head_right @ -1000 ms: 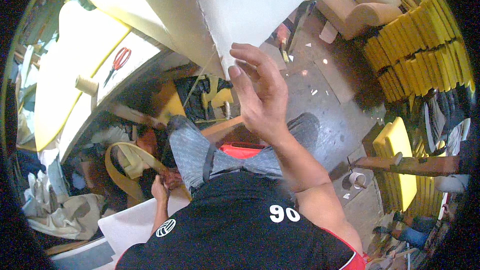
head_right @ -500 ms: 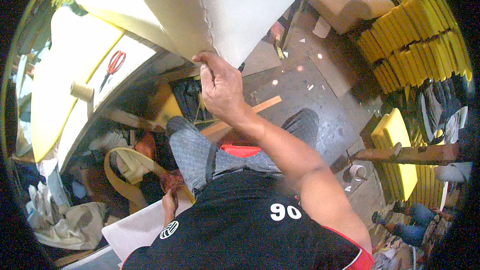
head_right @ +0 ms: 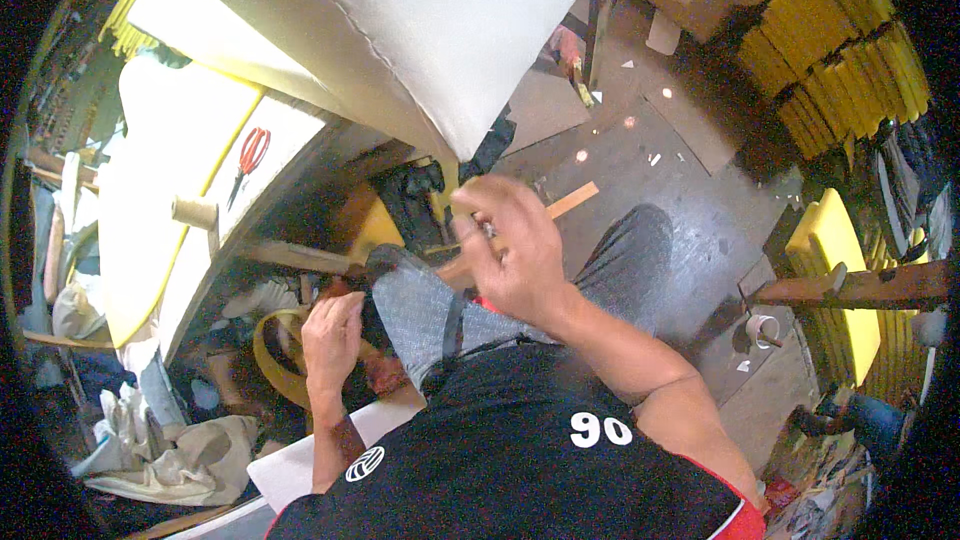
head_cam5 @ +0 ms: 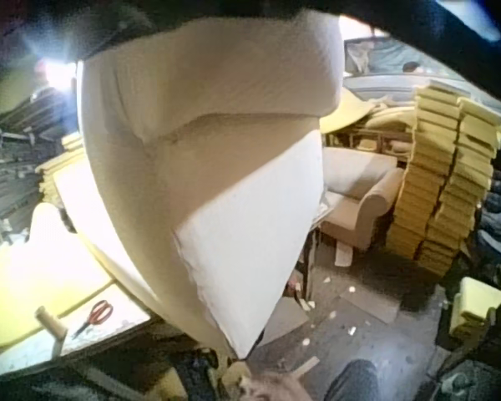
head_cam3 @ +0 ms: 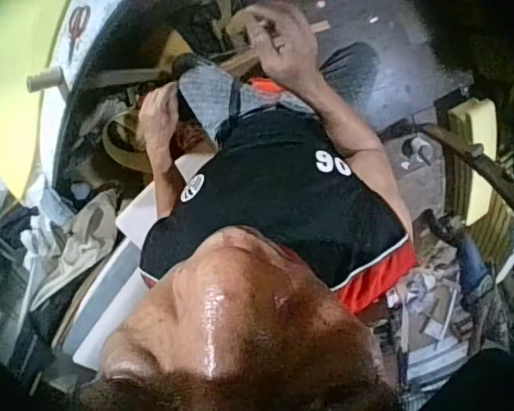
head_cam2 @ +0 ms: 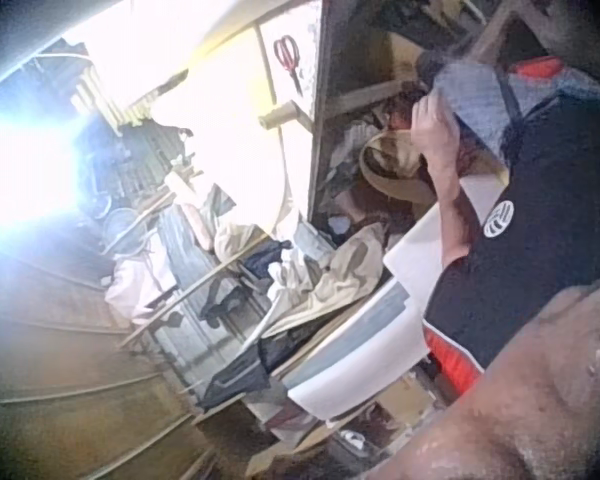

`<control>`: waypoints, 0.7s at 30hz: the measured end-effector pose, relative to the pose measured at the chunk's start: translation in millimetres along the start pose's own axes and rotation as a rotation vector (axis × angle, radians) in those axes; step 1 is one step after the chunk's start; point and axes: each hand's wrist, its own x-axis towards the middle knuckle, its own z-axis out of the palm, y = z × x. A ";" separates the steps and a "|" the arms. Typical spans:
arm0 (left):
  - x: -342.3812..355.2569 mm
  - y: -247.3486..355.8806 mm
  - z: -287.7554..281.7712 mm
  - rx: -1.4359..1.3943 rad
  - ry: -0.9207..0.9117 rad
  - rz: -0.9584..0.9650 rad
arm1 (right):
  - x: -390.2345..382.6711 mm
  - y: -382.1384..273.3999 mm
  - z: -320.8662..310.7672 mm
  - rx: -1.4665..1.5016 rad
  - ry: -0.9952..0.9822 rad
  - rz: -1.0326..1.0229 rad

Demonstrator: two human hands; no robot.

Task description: The person hand-sews a seam on a large white foam piece using a needle and thread. They repeatedly insert the needle through the foam edge and pull the thread to join two sections together.

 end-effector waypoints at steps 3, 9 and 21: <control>35.9 38.7 -13.7 -0.167 -0.036 0.142 | -4.2 -18.3 -11.7 -0.036 -0.184 -0.260; 75.5 83.6 -11.6 -0.335 0.148 0.272 | -21.0 -11.6 -17.1 0.036 -0.424 -0.091; 108.9 127.5 19.3 -0.740 0.329 0.008 | -4.8 -4.5 -30.1 0.424 -0.102 0.107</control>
